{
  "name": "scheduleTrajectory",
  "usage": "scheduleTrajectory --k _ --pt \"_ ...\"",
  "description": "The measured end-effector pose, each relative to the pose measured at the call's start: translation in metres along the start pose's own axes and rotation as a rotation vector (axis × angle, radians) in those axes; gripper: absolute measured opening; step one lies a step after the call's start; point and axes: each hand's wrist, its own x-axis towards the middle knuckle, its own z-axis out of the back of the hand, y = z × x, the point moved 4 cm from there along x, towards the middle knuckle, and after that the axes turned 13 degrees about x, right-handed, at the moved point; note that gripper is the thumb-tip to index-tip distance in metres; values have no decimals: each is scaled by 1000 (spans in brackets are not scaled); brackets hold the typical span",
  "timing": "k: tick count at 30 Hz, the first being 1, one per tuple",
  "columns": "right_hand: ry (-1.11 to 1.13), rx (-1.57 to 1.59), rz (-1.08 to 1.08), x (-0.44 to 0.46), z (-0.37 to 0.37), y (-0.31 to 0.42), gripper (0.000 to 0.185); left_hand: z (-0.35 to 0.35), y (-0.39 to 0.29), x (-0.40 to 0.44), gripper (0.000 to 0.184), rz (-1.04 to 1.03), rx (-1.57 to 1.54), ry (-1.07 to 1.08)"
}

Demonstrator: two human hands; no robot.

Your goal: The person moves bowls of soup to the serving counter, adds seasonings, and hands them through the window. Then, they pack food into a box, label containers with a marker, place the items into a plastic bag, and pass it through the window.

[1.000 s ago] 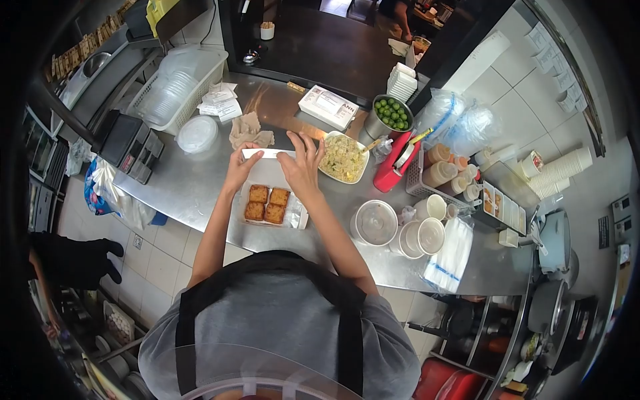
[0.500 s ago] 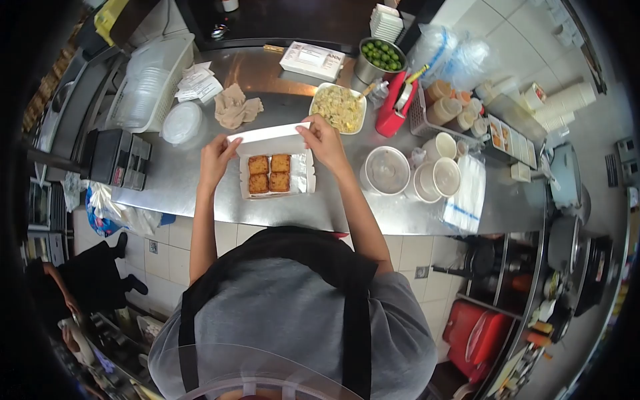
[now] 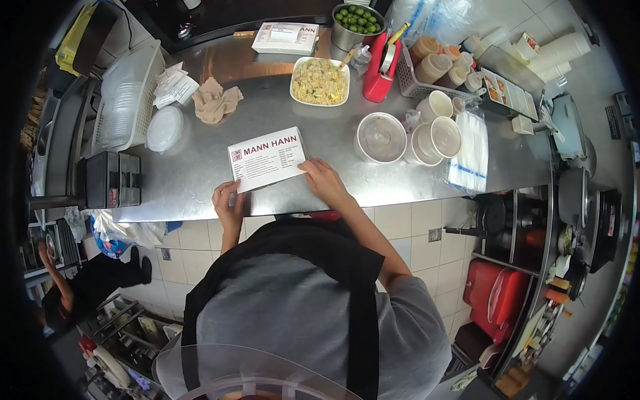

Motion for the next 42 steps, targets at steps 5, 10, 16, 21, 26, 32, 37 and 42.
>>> scheduleTrajectory --k 5,10,16,21,26,32,37,42 --pt "-69 -31 58 -7 -5 0 18 -3 2 -7 33 0 1 -5" --pt "-44 -78 111 -8 -6 -2 17 4 0 -5 38 -240 244 22" --pt "-2 -70 146 -6 -2 -8 17 11 -23 16 32 -465 196 90" --pt "35 -82 181 -4 0 -6 20 -21 -53 41 30 -619 37 229" --pt "2 -106 167 -10 -6 -11 22 -32 -50 31 44 -572 120 267" --pt "-17 -97 221 -22 -4 -15 31 -39 -61 23 65 -658 392 273" --pt "94 -125 183 -15 12 -12 34 -44 -68 18 61 -649 430 309" --pt "232 40 22 -30 25 -24 38 -47 -73 17 55 -708 573 364"
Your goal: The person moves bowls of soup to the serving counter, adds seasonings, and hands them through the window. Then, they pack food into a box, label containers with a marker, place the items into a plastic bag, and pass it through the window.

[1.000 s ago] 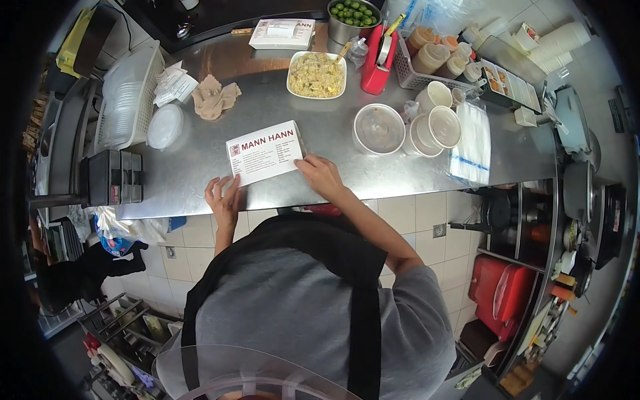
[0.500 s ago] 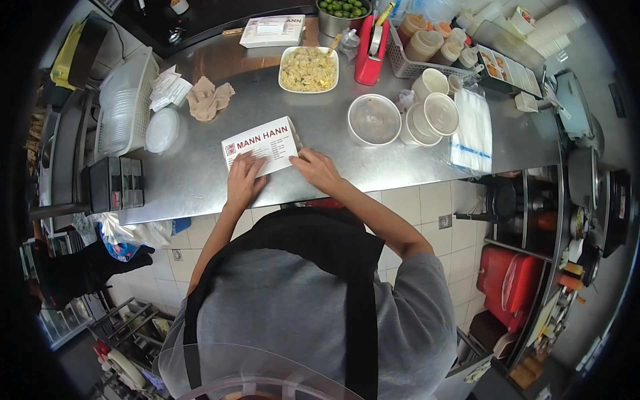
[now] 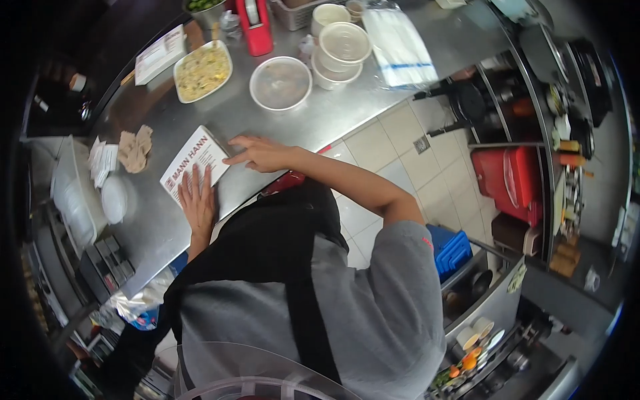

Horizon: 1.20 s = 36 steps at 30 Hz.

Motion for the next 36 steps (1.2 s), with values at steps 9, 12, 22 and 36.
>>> scheduleTrajectory --k 9,12,22,36 --pt "76 1002 -745 -129 16 23 46 -4 -3 1 54 -8 13 -32" --pt "-41 1094 -834 -150 16 37 51 -9 -3 0 53 -1 30 -18" --pt "-299 830 -604 -144 -15 49 46 -4 -2 1 55 -8 -13 -18" --pt "-997 -105 -533 86 188 -107 40 6 2 -3 50 32 -45 -63"
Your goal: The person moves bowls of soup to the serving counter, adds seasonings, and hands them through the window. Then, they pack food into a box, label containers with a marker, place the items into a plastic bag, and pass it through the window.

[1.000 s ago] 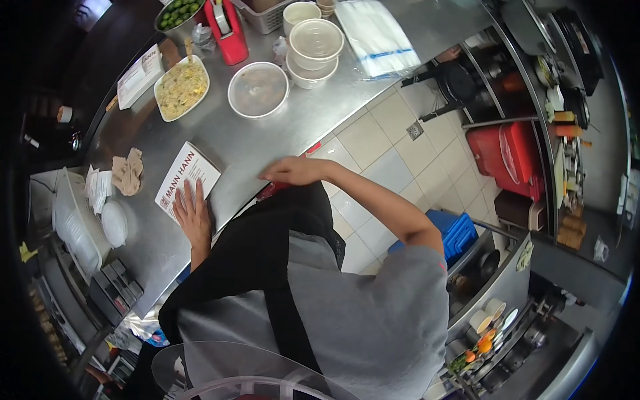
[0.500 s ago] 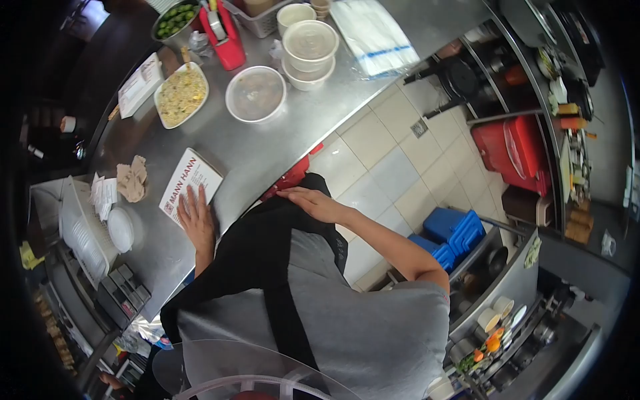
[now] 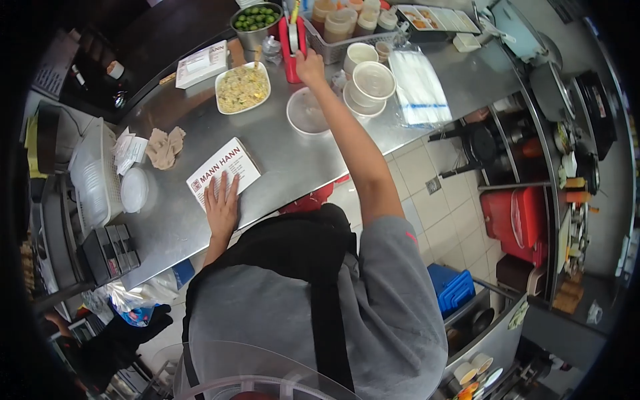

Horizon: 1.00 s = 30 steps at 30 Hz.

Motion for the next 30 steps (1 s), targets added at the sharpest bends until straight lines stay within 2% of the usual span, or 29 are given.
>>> scheduleTrajectory --k 2,6,8,9,12,13,16,19,22,23,26,30 --pt "175 -149 -211 31 -10 -7 40 -2 1 0 50 3 9 -9" --pt "108 260 -660 39 -13 -10 30 -2 2 -3 50 8 0 -19" --pt "28 512 -844 60 -32 -49 26 -2 3 -3 50 8 -18 -32" --pt "68 598 -940 71 -42 -71 19 -1 3 -4 50 10 -22 -36" --pt "193 619 -995 70 -37 -62 20 2 4 -4 51 9 -35 -40" --pt "124 589 -994 65 -34 -48 19 2 5 -4 51 11 -35 -36" --pt "158 690 -905 51 -21 -15 20 0 5 -4 51 16 -31 -34" --pt "22 682 -868 27 -16 -24 23 1 5 -4 51 10 -35 -43" --pt "-101 621 -702 4 -14 -24 23 -2 5 -4 52 13 -37 -26" --pt "-195 580 -685 -2 -13 -21 15 -3 6 -5 53 9 -31 -26" --pt "-245 152 -530 9 -20 -34 19 -5 6 -4 54 3 -25 -31" --pt "-210 -186 -161 2 -14 -19 14 -6 8 -6 53 17 -99 -11"
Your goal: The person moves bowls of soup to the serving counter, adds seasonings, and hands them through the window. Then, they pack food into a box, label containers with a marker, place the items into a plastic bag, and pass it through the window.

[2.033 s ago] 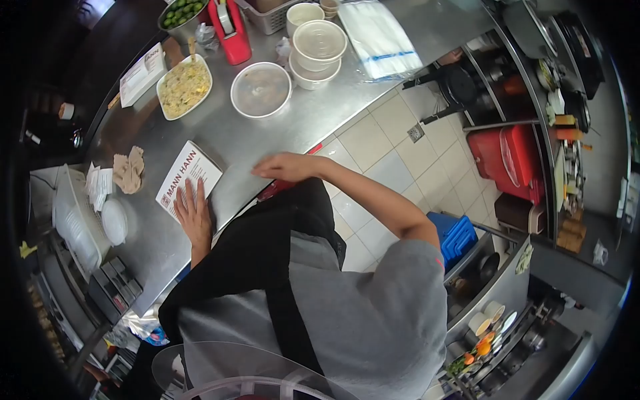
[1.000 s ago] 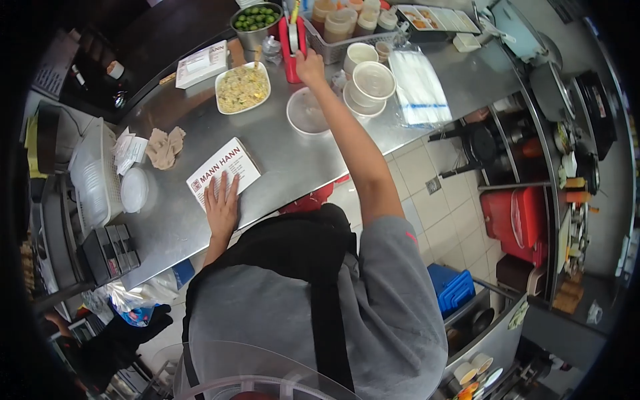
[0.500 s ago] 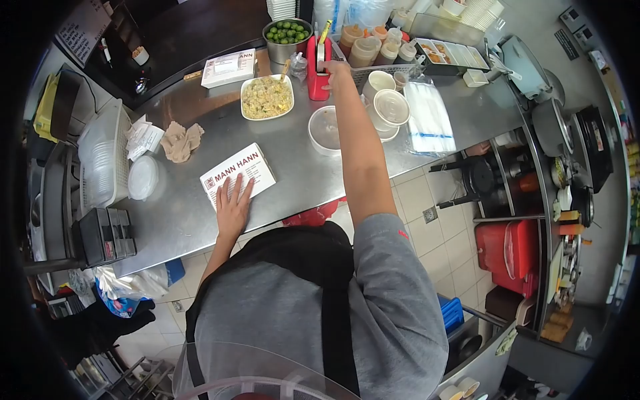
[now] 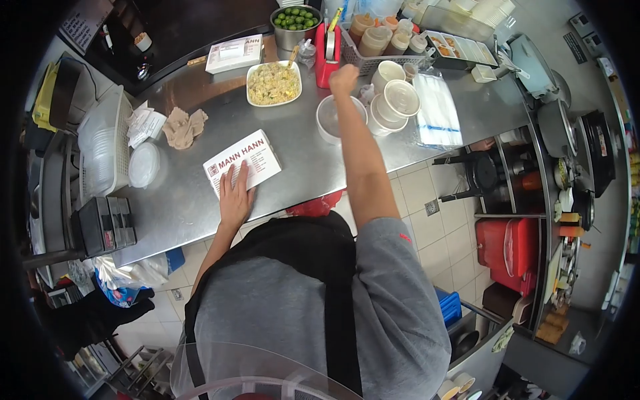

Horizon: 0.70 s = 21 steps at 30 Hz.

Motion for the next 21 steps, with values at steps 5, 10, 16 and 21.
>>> scheduleTrajectory --k 5,10,16,21 --pt "348 311 154 -33 32 41 11 8 12 -1 51 -100 -38 37" --pt "1199 915 -366 -182 50 66 17 1 17 -7 54 -149 22 -6" --pt "1217 806 -543 -300 50 50 69 -10 19 -11 54 -112 -112 -28" --pt "1033 836 -491 -320 24 32 86 -5 19 -11 52 -227 11 -36"
